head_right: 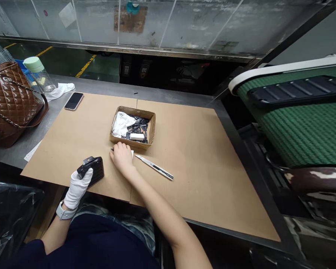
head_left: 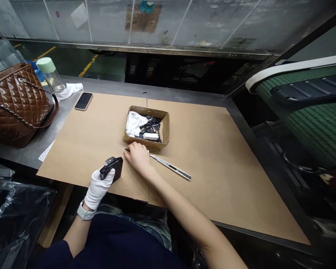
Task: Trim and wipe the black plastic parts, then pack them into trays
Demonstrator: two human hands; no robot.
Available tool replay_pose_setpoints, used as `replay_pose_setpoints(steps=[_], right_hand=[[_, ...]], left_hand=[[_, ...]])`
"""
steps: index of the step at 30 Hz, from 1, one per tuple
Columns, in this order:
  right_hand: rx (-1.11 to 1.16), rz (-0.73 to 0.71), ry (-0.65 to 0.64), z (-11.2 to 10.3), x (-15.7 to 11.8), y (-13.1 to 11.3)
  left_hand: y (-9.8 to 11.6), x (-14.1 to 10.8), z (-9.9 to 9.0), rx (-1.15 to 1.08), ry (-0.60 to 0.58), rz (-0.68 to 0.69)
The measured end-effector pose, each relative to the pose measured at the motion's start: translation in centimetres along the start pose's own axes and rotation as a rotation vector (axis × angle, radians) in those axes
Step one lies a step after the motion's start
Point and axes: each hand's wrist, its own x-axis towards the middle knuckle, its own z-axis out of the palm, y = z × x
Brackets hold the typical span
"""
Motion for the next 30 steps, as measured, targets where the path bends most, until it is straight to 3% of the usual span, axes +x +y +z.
replay_pose_setpoints(steps=[4,7,12,17,19,22,24,27,30], right_hand=[[0.043,-0.099,0.074,0.6,0.6,-0.3],[0.099,-0.162,0.166,-1.4,1.0,1.3],[0.121,0.053,0.488,-5.5,1.9,5.0],[0.121,0.076,0.498,-4.2,-2.3,6.2],[0.037,0.263,0.599,-3.6,-4.9,8.0],[-0.054,0.718,0.753,-4.7,-7.5,12.9],[-0.036,0.848,0.646,-6.3,-7.8,16.4],[0.056,0.758,0.291,-8.5,-6.3,20.6],[0.118,0.669,0.152,-9.3,-4.3,22.5]], left_hand=[[0.3,0.0,-0.1,-0.011,-0.012,0.007],[0.4,0.0,0.0,-0.011,0.006,0.003],[0.4,0.0,0.1,-0.004,0.003,0.043],[0.5,0.0,0.0,0.072,-0.042,0.042],[0.3,-0.1,0.0,0.083,-0.037,0.057],[0.2,-0.3,0.1,0.078,-0.031,0.058],[0.3,-0.3,0.2,0.060,-0.026,0.047],[0.4,-0.2,0.6,0.073,-0.021,0.036],[0.3,0.0,0.8,0.109,-0.026,0.067]])
